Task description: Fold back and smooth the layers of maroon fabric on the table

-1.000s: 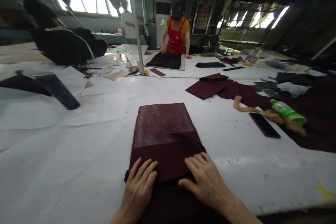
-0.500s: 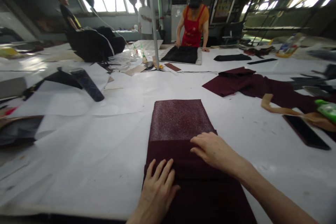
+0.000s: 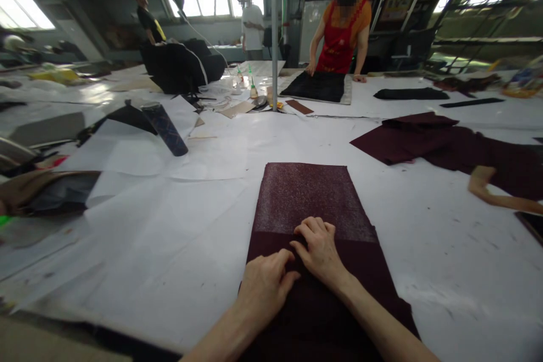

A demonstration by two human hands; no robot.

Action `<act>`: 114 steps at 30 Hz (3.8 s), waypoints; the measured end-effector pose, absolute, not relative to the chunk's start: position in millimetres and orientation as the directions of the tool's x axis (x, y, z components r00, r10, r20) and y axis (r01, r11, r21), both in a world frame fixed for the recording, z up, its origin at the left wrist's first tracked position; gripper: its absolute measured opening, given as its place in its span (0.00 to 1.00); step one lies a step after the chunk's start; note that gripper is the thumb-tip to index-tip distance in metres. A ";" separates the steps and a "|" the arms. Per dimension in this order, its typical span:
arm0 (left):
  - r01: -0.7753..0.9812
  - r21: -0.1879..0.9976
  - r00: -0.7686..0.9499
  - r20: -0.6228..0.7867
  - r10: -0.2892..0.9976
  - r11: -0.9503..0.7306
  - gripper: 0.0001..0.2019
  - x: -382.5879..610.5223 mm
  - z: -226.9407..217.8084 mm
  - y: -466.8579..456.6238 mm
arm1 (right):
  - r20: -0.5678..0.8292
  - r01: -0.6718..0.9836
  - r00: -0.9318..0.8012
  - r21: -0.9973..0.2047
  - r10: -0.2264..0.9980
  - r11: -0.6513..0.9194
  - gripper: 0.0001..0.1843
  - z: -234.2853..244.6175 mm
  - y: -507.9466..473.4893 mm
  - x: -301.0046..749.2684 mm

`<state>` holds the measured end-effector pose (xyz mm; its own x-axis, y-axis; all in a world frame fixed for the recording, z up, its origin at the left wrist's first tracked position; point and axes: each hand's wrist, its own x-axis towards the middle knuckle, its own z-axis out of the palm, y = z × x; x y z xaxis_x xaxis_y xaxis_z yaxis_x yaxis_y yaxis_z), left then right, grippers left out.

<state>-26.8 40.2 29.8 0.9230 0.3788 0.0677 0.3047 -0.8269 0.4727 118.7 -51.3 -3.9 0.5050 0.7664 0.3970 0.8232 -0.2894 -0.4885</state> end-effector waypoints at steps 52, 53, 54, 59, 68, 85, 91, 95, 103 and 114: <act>0.171 0.316 0.948 0.205 0.243 -0.933 0.12 -3.6 29.9 114.1 | 0.367 0.861 0.197 -0.508 0.909 0.019 0.09 2.3 -43.9 137.0; 0.170 0.305 0.946 0.217 0.243 -0.937 0.11 -5.8 29.8 118.6 | 0.388 0.849 0.211 -0.528 0.897 0.029 0.07 -1.6 -41.2 138.0; 0.163 0.292 0.944 0.232 0.235 -0.942 0.10 -8.2 29.1 123.1 | 0.409 0.844 0.223 -0.536 0.885 0.035 0.06 -5.2 -39.4 139.3; 0.061 0.225 0.933 0.333 0.135 -0.973 0.06 -20.5 19.7 141.9 | 0.486 0.869 0.196 -0.489 0.852 0.079 0.12 -18.1 -37.5 144.9; -0.008 0.239 0.935 0.345 0.077 -0.971 0.09 -27.4 13.1 150.6 | 0.494 0.879 0.145 -0.463 0.857 0.118 0.16 -26.4 -40.4 146.8; -0.160 0.048 0.922 0.365 -0.132 -0.986 0.13 -41.3 1.1 154.5 | 0.455 0.908 0.088 -0.402 0.886 0.116 0.17 -19.2 -43.3 142.7; -0.184 0.006 0.902 0.397 -0.167 -0.983 0.13 -42.6 0.8 154.2 | 0.423 0.921 0.089 -0.380 0.902 0.087 0.18 -19.0 -44.3 141.6; -0.189 -0.021 0.907 0.379 -0.183 -0.982 0.14 -40.7 0.6 153.3 | 0.437 0.931 0.084 -0.354 0.896 0.085 0.18 -17.6 -44.4 139.7; -0.211 -0.128 0.938 0.251 -0.238 -0.969 0.13 -46.5 9.6 161.6 | 0.444 0.957 0.046 -0.277 0.895 0.088 0.17 -17.6 -43.4 138.8; -0.036 -0.088 0.998 -0.046 -0.032 -0.995 0.11 -14.0 60.8 111.2 | 0.448 0.968 0.044 -0.240 0.893 0.073 0.17 -14.8 -44.7 138.4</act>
<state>-14.0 111.2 60.8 0.9984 -0.0323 -0.0456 -0.0362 -0.9954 -0.0883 138.4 -44.7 -14.8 0.0436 0.8932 0.4475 0.9681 0.0729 -0.2397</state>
